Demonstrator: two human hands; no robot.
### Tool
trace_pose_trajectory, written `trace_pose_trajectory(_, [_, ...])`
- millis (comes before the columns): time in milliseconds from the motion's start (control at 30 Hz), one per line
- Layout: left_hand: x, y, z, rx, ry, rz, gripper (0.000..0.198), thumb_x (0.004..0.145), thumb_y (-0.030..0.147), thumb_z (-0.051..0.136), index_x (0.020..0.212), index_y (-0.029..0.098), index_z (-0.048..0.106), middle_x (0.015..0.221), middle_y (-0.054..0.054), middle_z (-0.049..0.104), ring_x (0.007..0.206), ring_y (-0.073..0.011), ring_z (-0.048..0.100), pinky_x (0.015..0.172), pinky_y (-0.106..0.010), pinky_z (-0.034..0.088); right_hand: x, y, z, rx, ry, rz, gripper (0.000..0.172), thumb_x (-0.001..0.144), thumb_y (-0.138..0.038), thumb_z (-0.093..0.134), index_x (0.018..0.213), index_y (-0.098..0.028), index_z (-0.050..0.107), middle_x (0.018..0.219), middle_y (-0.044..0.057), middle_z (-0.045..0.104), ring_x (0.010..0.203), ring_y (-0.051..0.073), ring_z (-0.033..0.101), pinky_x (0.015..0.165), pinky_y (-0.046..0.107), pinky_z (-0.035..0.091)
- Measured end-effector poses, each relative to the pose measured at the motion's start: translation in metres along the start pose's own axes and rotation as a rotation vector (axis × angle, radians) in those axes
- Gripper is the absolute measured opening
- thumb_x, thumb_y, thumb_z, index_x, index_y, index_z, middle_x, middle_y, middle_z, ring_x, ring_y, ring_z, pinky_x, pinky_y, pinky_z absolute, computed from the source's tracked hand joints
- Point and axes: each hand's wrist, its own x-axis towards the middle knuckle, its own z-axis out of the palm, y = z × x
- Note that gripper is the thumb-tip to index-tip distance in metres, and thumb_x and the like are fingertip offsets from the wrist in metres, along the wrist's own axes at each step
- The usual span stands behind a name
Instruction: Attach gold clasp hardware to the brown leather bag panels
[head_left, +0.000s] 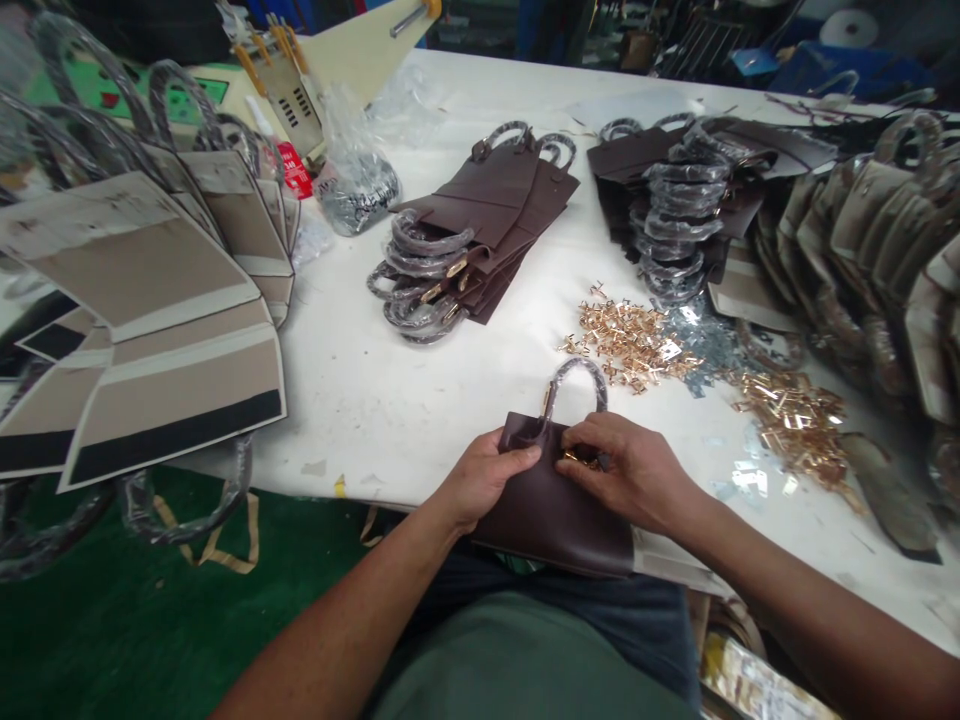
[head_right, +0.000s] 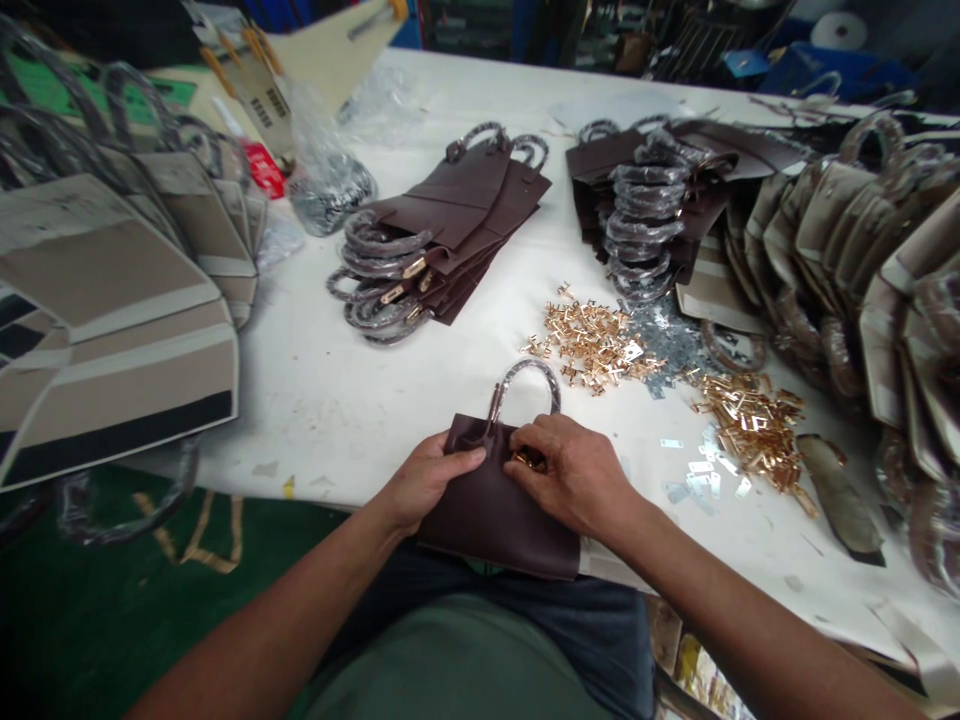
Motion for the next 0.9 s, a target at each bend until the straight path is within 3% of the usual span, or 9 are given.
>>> trace_pose_trajectory(333, [-0.001, 0.000, 0.001, 0.021, 0.006, 0.003, 0.037, 0.077, 0.035, 0.084, 0.107, 0.015, 0.076, 0.098, -0.007, 0.078, 0.085, -0.0204, 0.070, 0.087, -0.033, 0.051, -0.020, 0.002, 0.012, 0.011, 0.257, -0.107, 0.013, 0.098, -0.033, 0.065, 0.103, -0.024, 0.073, 0.092, 0.005, 0.073, 0.083, 0.021, 0.066, 0.077, 0.032, 0.049])
trace_pose_trajectory(733, [0.002, -0.002, -0.001, 0.046, 0.024, 0.019, 0.035, 0.076, 0.033, 0.083, 0.106, 0.015, 0.076, 0.097, -0.006, 0.079, 0.084, -0.0203, 0.070, 0.085, -0.031, 0.051, -0.008, -0.004, 0.013, -0.174, 0.192, -0.094, 0.016, 0.099, -0.032, 0.063, 0.092, -0.022, 0.074, 0.086, 0.005, 0.070, 0.081, 0.020, 0.065, 0.071, 0.031, 0.044])
trace_pose_trajectory(900, [0.000, 0.000, 0.001, 0.023, 0.018, 0.033, 0.035, 0.080, 0.036, 0.080, 0.108, 0.015, 0.074, 0.101, -0.008, 0.079, 0.087, -0.0218, 0.071, 0.088, -0.034, 0.053, -0.014, -0.001, 0.014, -0.067, 0.240, -0.076, 0.016, 0.100, -0.034, 0.062, 0.101, -0.023, 0.073, 0.092, 0.005, 0.072, 0.085, 0.020, 0.065, 0.077, 0.031, 0.047])
